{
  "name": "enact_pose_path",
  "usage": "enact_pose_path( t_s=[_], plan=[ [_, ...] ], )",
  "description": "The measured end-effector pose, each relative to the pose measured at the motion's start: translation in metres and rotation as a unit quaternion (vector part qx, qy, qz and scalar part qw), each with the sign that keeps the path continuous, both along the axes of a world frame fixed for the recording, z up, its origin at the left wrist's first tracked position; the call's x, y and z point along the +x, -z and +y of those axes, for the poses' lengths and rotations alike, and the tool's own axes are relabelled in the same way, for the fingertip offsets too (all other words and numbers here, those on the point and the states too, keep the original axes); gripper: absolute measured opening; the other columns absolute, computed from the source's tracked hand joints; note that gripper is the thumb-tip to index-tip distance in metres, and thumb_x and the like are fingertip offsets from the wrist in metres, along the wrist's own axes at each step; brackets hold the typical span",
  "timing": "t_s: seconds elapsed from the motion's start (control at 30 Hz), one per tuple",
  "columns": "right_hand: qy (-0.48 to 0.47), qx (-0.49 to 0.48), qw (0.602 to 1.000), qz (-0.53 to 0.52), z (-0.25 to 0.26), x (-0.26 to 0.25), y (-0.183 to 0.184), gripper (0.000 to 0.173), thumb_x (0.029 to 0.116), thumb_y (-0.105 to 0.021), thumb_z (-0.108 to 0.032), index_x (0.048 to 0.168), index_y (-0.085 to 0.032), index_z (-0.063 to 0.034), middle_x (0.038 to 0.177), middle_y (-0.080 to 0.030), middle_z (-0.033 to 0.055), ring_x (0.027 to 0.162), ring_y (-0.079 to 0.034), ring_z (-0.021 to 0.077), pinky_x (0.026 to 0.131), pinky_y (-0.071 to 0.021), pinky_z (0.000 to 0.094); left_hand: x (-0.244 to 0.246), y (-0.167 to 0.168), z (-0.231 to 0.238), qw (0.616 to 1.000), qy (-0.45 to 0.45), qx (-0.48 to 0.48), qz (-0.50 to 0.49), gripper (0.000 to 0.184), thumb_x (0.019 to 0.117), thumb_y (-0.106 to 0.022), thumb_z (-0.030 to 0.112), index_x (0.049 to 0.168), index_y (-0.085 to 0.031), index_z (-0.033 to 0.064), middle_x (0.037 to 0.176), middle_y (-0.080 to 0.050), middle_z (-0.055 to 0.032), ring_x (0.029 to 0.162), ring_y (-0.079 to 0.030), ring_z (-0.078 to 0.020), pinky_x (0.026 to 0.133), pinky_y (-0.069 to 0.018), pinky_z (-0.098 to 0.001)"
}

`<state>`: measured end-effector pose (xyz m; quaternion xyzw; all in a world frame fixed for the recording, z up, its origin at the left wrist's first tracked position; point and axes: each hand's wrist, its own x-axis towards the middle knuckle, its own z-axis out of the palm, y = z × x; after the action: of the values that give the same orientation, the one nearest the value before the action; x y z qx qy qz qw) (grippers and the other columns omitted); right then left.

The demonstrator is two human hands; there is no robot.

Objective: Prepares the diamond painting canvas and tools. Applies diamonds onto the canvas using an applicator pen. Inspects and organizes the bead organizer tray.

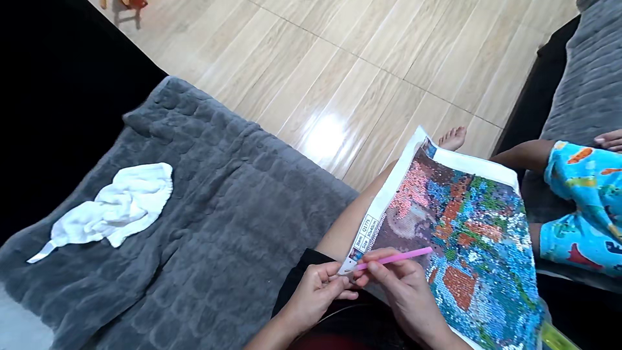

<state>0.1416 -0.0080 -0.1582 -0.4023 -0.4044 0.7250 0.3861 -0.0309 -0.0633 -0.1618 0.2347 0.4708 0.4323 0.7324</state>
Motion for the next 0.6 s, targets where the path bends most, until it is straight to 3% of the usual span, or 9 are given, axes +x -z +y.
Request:
enact_pose_path(
  t_s=[0.17, 0.27, 0.33, 0.43, 0.5, 0.6],
  plan=[
    [0.010, 0.010, 1.000, -0.008, 0.002, 0.002, -0.002, 0.011, 0.0993, -0.063, -0.008, 0.102, -0.073, -0.0076, 0.093, -0.077, 0.0032, 0.079, -0.075, 0.0127, 0.075, -0.0640, 0.0283, -0.010, 0.001, -0.006, 1.000, -0.022, -0.011, 0.002, 0.031, 0.1050, -0.038, 0.003, 0.122, -0.062, -0.0056, 0.112, -0.075, -0.0060, 0.100, -0.075, -0.0158, 0.091, -0.0623, -0.0338],
    [0.037, 0.028, 0.999, -0.014, 0.008, 0.006, -0.003, 0.010, 0.0992, -0.064, -0.009, 0.101, -0.074, -0.0090, 0.092, -0.077, 0.0030, 0.079, -0.075, 0.0120, 0.075, -0.0639, 0.0273, -0.016, 0.002, -0.006, 0.993, -0.083, 0.012, 0.084, 0.034, 0.1050, -0.038, 0.006, 0.125, -0.060, -0.0100, 0.117, -0.074, -0.0107, 0.104, -0.074, -0.0169, 0.092, -0.0614, -0.0342],
    [0.060, 0.035, 0.997, -0.024, 0.012, 0.010, -0.003, 0.011, 0.0995, -0.063, -0.008, 0.100, -0.074, -0.0094, 0.091, -0.078, 0.0036, 0.079, -0.075, 0.0125, 0.075, -0.0640, 0.0270, -0.021, 0.005, -0.002, 0.970, -0.110, 0.102, 0.193, 0.036, 0.1053, -0.041, 0.007, 0.126, -0.061, -0.0132, 0.121, -0.073, -0.0153, 0.110, -0.072, -0.0174, 0.097, -0.0592, -0.0328],
    [0.090, 0.031, 0.995, -0.035, 0.013, 0.015, -0.004, 0.011, 0.0989, -0.063, -0.007, 0.099, -0.073, -0.0100, 0.091, -0.077, 0.0044, 0.078, -0.075, 0.0133, 0.074, -0.0638, 0.0268, -0.021, 0.007, 0.011, 0.904, -0.112, 0.244, 0.333, 0.033, 0.1050, -0.048, 0.010, 0.120, -0.069, -0.0095, 0.120, -0.074, -0.0134, 0.116, -0.069, -0.0131, 0.104, -0.0530, -0.0295],
    [0.104, 0.037, 0.993, -0.037, 0.015, 0.017, -0.005, 0.011, 0.0984, -0.063, -0.006, 0.099, -0.074, -0.0103, 0.091, -0.078, 0.0043, 0.077, -0.075, 0.0130, 0.073, -0.0639, 0.0266, -0.015, 0.005, 0.023, 0.872, -0.096, 0.298, 0.376, 0.031, 0.1036, -0.052, 0.012, 0.113, -0.074, -0.0072, 0.123, -0.073, -0.0149, 0.128, -0.063, -0.0183, 0.113, -0.0463, -0.0325],
    [0.123, 0.049, 0.990, -0.042, 0.018, 0.020, -0.005, 0.012, 0.0979, -0.063, -0.005, 0.098, -0.074, -0.0096, 0.091, -0.077, 0.0040, 0.077, -0.075, 0.0130, 0.072, -0.0643, 0.0268, 0.001, 0.006, 0.047, 0.847, -0.067, 0.325, 0.416, 0.024, 0.0985, -0.060, 0.014, 0.106, -0.079, -0.0003, 0.124, -0.072, -0.0171, 0.132, -0.060, -0.0277, 0.114, -0.0449, -0.0388]
  ],
)
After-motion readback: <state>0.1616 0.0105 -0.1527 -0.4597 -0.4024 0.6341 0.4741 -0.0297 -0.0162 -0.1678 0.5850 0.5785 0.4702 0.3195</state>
